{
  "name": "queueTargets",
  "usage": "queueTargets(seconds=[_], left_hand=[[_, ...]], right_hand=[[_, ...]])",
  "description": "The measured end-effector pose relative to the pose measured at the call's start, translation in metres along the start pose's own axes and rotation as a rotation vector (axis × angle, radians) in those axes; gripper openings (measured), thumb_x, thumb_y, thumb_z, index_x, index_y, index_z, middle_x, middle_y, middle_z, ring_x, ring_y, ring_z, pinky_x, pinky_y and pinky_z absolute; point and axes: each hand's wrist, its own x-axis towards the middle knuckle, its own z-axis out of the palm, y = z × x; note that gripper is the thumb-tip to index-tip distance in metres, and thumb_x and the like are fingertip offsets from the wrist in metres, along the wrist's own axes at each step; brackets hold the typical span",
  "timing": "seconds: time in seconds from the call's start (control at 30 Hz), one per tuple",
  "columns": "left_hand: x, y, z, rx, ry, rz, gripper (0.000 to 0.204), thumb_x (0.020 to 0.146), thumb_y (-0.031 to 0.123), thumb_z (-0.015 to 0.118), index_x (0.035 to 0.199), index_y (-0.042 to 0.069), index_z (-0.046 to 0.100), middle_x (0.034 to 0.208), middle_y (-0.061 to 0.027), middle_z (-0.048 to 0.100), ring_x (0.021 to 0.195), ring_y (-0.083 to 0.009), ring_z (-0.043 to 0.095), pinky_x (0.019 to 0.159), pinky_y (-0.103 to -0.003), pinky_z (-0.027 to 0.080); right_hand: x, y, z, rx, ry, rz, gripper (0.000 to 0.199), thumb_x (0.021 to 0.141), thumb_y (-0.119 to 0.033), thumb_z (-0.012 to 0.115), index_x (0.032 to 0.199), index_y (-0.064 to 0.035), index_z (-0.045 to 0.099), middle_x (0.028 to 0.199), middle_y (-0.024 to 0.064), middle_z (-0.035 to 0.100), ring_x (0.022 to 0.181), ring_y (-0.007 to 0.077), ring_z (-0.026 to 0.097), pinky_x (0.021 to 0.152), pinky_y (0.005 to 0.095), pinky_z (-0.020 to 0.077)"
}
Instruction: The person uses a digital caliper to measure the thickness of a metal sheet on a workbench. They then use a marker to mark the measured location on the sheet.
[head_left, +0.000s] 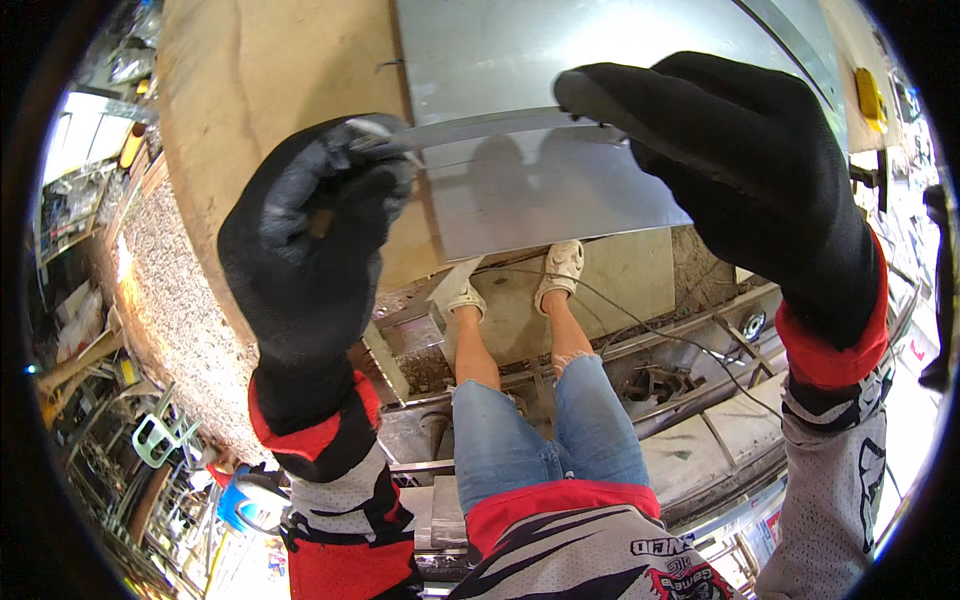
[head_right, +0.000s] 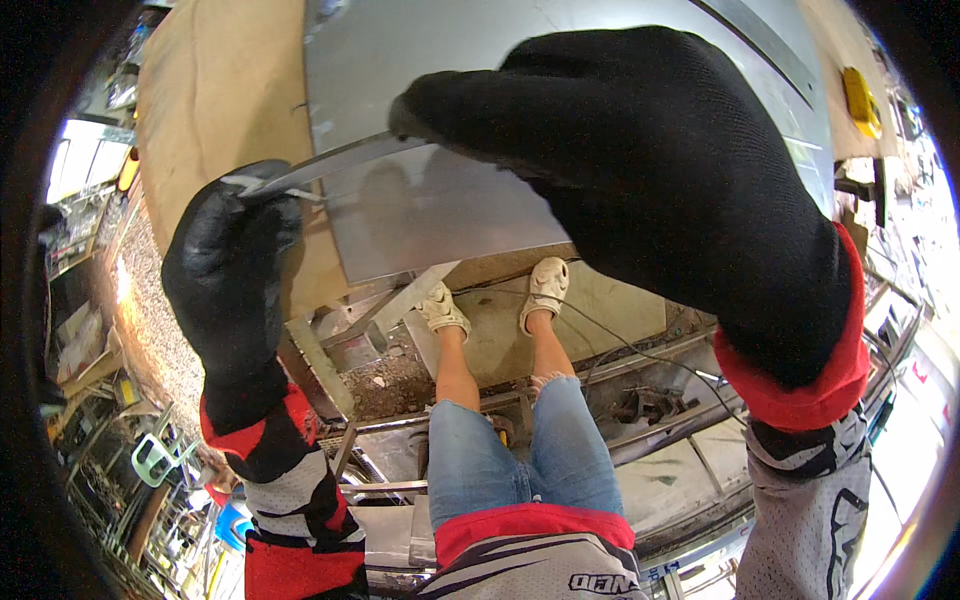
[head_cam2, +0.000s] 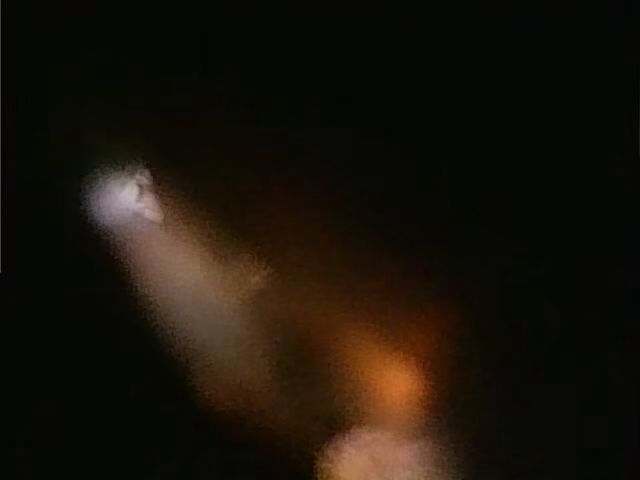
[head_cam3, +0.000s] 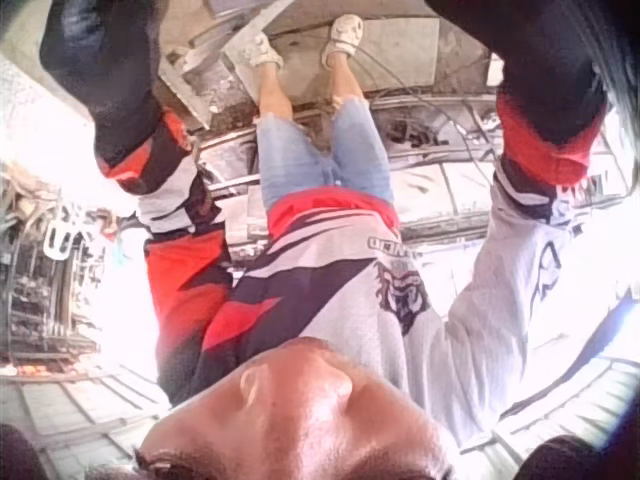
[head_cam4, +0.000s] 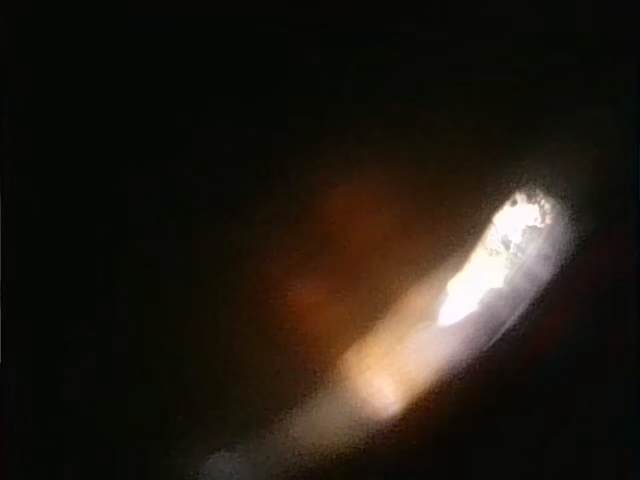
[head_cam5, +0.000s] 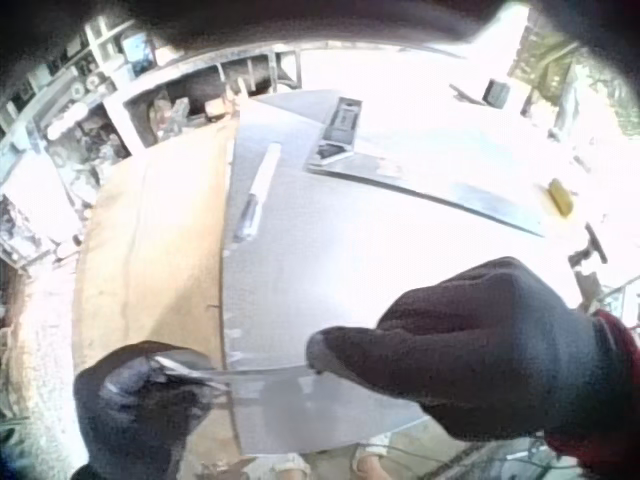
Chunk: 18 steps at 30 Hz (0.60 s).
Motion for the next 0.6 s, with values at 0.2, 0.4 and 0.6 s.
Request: queueTargets(seconds=[0.2,0.4,0.6], left_hand=[[-0.005,0.008,-0.003,0.251,-0.041,0.0,0.019,0.088,-0.008,0.066,0.107,-0.005,0.07,0.097,-0.0087,0.073,0.083,-0.0126,0.068,0.075,-0.026,0.055],[-0.018,0.014,-0.002,0.273,-0.034,-0.049,0.02,0.084,-0.008,0.067,0.102,-0.002,0.072,0.095,-0.0096,0.073,0.081,-0.0129,0.068,0.073,-0.025,0.055],[-0.035,0.014,0.0,0.34,-0.013,-0.076,0.024,0.075,-0.006,0.072,0.098,0.001,0.074,0.092,-0.011,0.073,0.086,-0.023,0.068,0.08,-0.034,0.053]], right_hand=[[-0.001,-0.003,0.005,0.02,0.026,-0.022,0.048,0.077,0.01,0.072,0.124,-0.0002,0.066,0.087,0.0158,0.067,0.071,0.0281,0.067,0.062,0.0339,0.0529],[-0.011,-0.014,0.007,-0.017,-0.011,0.015,0.048,0.075,0.007,0.073,0.121,-0.002,0.068,0.086,0.0148,0.068,0.07,0.0282,0.067,0.061,0.0346,0.0529],[-0.027,-0.024,0.007,-0.098,-0.037,0.051,0.048,0.072,0.003,0.074,0.119,-0.0041,0.07,0.083,0.0134,0.069,0.068,0.027,0.067,0.058,0.0346,0.052]])
